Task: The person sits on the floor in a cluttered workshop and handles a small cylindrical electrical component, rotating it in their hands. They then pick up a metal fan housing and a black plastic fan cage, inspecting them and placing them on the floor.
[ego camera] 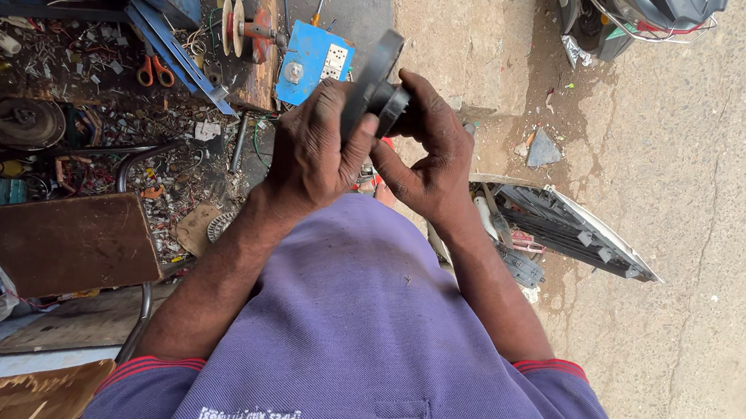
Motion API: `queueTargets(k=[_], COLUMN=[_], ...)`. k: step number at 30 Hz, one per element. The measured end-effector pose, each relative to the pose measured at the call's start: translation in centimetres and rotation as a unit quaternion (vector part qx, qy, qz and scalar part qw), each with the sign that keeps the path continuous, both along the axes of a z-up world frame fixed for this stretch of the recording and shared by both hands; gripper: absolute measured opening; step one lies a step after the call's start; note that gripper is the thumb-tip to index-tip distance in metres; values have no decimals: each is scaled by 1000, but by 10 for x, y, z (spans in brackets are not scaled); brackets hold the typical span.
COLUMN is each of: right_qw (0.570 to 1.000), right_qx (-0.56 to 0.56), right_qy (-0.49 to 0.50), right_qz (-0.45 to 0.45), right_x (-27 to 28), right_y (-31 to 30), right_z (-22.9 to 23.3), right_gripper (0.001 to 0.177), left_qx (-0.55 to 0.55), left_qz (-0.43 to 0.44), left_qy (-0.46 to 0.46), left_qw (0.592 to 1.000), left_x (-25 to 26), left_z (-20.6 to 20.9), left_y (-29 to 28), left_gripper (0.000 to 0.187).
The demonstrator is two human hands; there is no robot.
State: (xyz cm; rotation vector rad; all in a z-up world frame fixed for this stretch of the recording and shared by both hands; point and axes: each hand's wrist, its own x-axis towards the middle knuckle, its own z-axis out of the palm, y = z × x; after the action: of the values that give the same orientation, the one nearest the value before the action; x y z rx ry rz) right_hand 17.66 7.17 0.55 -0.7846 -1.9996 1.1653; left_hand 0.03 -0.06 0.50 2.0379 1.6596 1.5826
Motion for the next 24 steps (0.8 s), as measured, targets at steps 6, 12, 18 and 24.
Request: queueTargets(k=[6,12,18,24], right_qw=[900,976,864,961], right_qx=[-424,-197,-502,-256], right_qy=[93,95,-22,97], right_qz=[34,15,-40,-42], right_x=[1,-1,0,-7], right_y=[14,3,18,2], right_z=[-8,-5,-12,-8], right_gripper=[50,67,73,58], left_qx=[26,23,33,6], left_qz=[-19,-23,-51,-30], left_qy=[55,32,38,21], left_qw=[998,999,997,999], left_x=[-2,-1,-7,-8], left_z=[4,0,3,5], left_y=[1,2,0,-3], left_gripper=[33,32,38,31])
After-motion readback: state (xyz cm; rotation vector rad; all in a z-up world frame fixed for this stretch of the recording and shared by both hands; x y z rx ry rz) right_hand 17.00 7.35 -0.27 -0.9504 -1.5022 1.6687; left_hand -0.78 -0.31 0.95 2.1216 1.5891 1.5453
